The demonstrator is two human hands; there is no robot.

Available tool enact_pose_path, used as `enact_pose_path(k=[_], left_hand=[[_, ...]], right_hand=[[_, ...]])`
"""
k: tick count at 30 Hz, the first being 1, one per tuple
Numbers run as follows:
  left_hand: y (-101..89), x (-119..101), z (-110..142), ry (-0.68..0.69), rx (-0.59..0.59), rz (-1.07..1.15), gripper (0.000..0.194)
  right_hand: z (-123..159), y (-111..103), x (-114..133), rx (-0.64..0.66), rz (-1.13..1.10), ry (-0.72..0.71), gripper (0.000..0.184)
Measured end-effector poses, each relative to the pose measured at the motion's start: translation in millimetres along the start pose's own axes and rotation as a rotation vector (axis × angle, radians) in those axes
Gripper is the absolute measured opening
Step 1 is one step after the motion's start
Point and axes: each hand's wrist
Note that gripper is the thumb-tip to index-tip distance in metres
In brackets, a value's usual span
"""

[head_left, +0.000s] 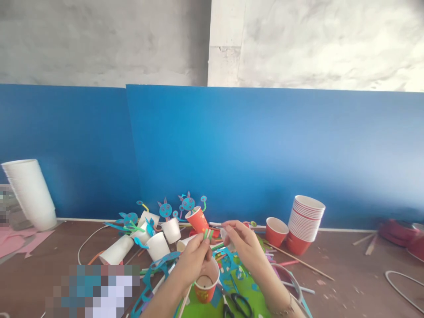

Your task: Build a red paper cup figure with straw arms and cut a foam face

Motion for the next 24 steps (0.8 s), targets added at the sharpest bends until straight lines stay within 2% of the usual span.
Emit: enact_pose_path(k=[4,7,12,16,20,24], left_hand=[[-3.6,-6.5,6.1,0.031,-0.011,-0.095,0.044],[-2.8,-12.2,15.6,0.091,0.007,-0.191,0.037],[1.2,-14.3,24.5,0.242,-0.071,-0.336,0.024],[4.6,-15.5,28.3,0.263,-0.073,-0.524,0.017],[5.6,-15.8,30.3,0.293,-0.057,-0.666,0.012],[6.1,-15.2,31.5,0.341,-0.05,-0.776,0.014]], right_hand=[[1.5,-1.6,-0.2,0.18,0.012,0.067,0.033],[6.5,2.0,4.5,0.242,-0.008,0.115,0.03],[12.8,8.6,11.9,0.198,0.035,0.126,0.025],[13.9,11.9,11.1,0.136,0.07,0.142,0.025],[15.2,13.4,10.9,0.13,0.091,0.146,0.026],[16.0,14.7,11.1,0.117,0.119,0.148,0.026]])
Point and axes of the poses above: each hand's wrist, its own z-axis away from the middle knuckle, its own y-axis out of the palm, x = y × z, and after that the axes turned 4 degrees about -x, right-handed
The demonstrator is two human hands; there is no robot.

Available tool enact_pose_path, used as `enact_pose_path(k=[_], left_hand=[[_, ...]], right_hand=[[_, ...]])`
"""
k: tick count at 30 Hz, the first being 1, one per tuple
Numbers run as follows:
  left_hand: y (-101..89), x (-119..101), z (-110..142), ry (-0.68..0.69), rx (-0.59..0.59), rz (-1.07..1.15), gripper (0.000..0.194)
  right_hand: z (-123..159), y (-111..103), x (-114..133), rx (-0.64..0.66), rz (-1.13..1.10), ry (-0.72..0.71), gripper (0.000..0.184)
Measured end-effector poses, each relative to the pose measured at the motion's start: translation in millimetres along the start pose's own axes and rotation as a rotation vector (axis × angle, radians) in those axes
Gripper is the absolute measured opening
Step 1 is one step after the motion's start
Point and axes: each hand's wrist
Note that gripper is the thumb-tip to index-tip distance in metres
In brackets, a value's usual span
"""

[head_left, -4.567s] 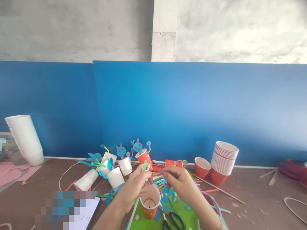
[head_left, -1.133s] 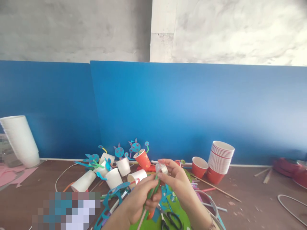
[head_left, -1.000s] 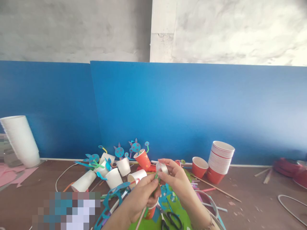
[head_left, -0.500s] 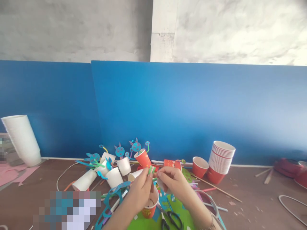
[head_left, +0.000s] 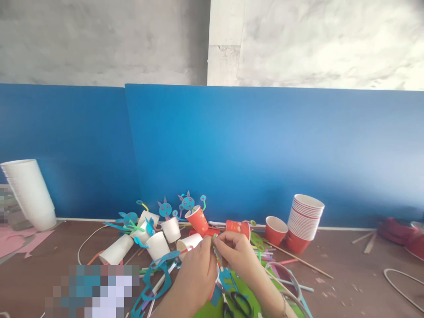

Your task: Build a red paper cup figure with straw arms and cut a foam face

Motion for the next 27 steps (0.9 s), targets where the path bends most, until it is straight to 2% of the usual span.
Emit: enact_pose_path(k=[6,14,16,20,24,27], left_hand=[[2.6,-3.1,1.4,0.027,-0.023,-0.081,0.016],[5.7,-3.9,2.5,0.065,-0.058,-0.048,0.016],[5.5,-5.8,3.6,0.069,-0.061,-0.041,0.017],[3.3,-8.5,5.3,0.078,-0.07,0.083,0.019],[-2.1,-8.1,4.0,0.026,-0.079,0.15,0.023],[-5.2,-6.5,2.0,0.027,-0.087,0.149,0.026]], right_hand=[[-0.7,1.1,-1.3,-0.039,0.03,0.023,0.031],[1.1,-6.5,2.2,-0.074,0.286,0.021,0.039],[1.7,-6.8,3.5,-0.064,0.28,0.02,0.042],[3.3,-7.1,5.8,-0.018,0.194,0.02,0.031],[4.8,-12.5,7.4,0.034,0.049,0.0,0.037],[4.5,-16.8,7.6,0.029,0.075,-0.041,0.031]])
Point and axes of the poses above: each hand's wrist, its own z-axis away from the middle knuckle, its own y-axis out of the palm, x = y × z, and after that the axes turned 4 degrees about -x, right-handed
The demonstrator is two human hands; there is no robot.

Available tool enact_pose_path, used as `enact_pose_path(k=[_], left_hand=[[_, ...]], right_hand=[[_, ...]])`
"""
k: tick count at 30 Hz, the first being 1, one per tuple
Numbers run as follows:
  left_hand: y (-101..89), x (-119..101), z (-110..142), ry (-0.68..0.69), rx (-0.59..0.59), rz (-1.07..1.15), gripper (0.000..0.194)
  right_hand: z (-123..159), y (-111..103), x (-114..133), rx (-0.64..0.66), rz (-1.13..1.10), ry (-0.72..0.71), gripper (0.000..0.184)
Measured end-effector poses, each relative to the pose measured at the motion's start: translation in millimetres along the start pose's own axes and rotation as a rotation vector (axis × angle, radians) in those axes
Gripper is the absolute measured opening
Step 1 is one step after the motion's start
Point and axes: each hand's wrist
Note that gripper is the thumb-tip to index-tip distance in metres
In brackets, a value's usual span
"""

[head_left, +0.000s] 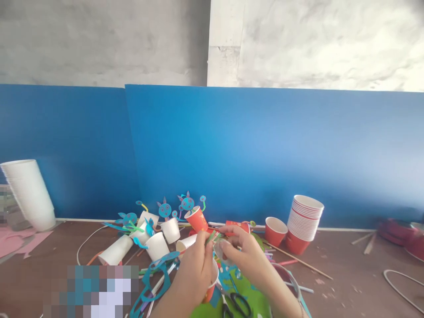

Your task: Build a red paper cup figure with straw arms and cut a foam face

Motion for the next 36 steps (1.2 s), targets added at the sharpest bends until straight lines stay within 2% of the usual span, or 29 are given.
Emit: enact_pose_path(k=[7,12,19,23,29,36], left_hand=[[1.6,1.6,-2.4,-0.033,-0.021,0.045,0.029],[1.9,6.5,-1.6,0.005,-0.051,0.055,0.024],[4.2,12.6,-5.1,0.001,-0.051,0.0,0.031],[4.2,13.0,-8.1,-0.016,-0.067,0.056,0.034],[0.8,13.3,-11.7,-0.018,-0.036,0.238,0.035],[-6.3,16.5,-15.3,-0.057,0.045,0.119,0.04]], right_hand=[[4.9,1.2,5.2,-0.084,0.212,-0.072,0.029],[11.2,3.8,13.3,-0.151,0.284,-0.132,0.028],[13.2,4.6,18.4,-0.162,0.36,-0.178,0.03],[12.8,3.5,16.5,-0.174,0.434,-0.232,0.031],[11.3,1.5,12.5,-0.078,0.503,-0.241,0.036],[10.9,4.4,18.1,-0.031,0.46,-0.2,0.025]])
Point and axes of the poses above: each hand's wrist, its own z-axis away from the middle knuckle, its own y-axis out of the palm, x = y × z, and after that the axes turned 4 degrees about -x, right-handed
